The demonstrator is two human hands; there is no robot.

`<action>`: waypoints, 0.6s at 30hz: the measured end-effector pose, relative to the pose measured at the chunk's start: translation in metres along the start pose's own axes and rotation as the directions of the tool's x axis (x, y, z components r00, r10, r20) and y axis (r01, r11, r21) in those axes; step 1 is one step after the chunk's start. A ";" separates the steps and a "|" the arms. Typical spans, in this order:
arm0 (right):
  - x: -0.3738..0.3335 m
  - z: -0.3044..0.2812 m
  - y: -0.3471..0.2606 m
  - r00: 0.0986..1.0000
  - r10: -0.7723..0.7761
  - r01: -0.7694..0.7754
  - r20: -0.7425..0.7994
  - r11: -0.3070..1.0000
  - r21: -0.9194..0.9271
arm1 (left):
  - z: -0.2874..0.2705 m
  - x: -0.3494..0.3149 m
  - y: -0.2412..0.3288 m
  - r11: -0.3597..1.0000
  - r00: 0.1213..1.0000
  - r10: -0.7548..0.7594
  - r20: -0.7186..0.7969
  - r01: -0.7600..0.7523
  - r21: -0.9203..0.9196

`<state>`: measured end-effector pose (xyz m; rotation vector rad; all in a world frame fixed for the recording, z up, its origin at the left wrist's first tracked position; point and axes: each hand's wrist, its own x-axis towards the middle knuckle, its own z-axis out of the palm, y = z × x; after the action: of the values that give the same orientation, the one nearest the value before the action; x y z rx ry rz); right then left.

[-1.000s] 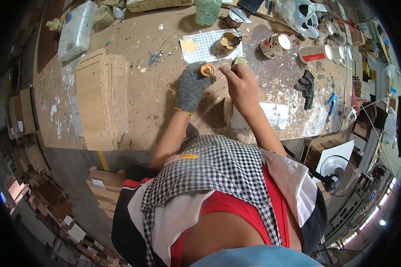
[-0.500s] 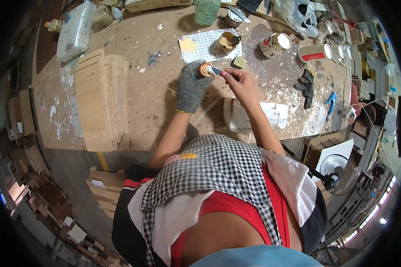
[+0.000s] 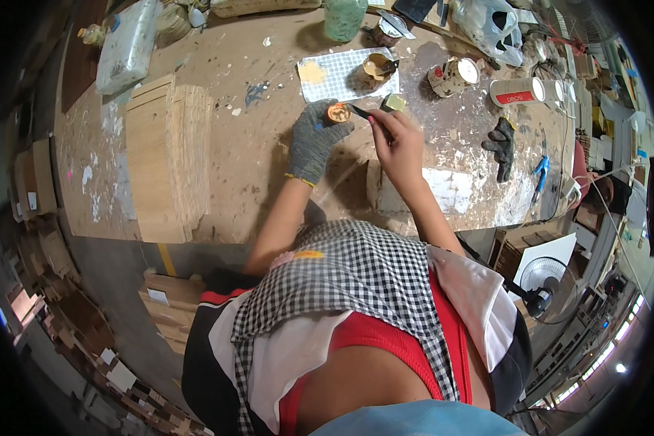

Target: The person applies adhesive from a bottle to a small wooden component, smooths it with a tool, uses a blade to trim or clean the edges of a larger wooden panel, and سپس wipes a piece with a cloth.

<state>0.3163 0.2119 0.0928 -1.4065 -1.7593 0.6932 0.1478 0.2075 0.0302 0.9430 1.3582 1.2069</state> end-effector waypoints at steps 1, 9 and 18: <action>0.000 0.000 0.000 0.989 -0.146 0.146 0.005 0.985 -0.093 | -0.001 0.000 0.000 0.994 0.998 -0.048 0.027 0.051 -0.101; -0.009 -0.004 0.013 0.862 -0.474 0.506 0.179 0.788 -0.352 | -0.003 -0.005 0.013 0.923 0.967 -0.232 0.103 0.253 -0.291; -0.015 -0.022 0.011 0.874 -0.427 0.482 0.232 0.824 -0.298 | -0.003 -0.009 0.005 0.949 0.981 -0.172 0.087 0.189 -0.254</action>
<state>0.3425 0.1986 0.0926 -1.0909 -2.3238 0.2384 0.1458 0.1995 0.0372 0.6504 1.1736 1.1709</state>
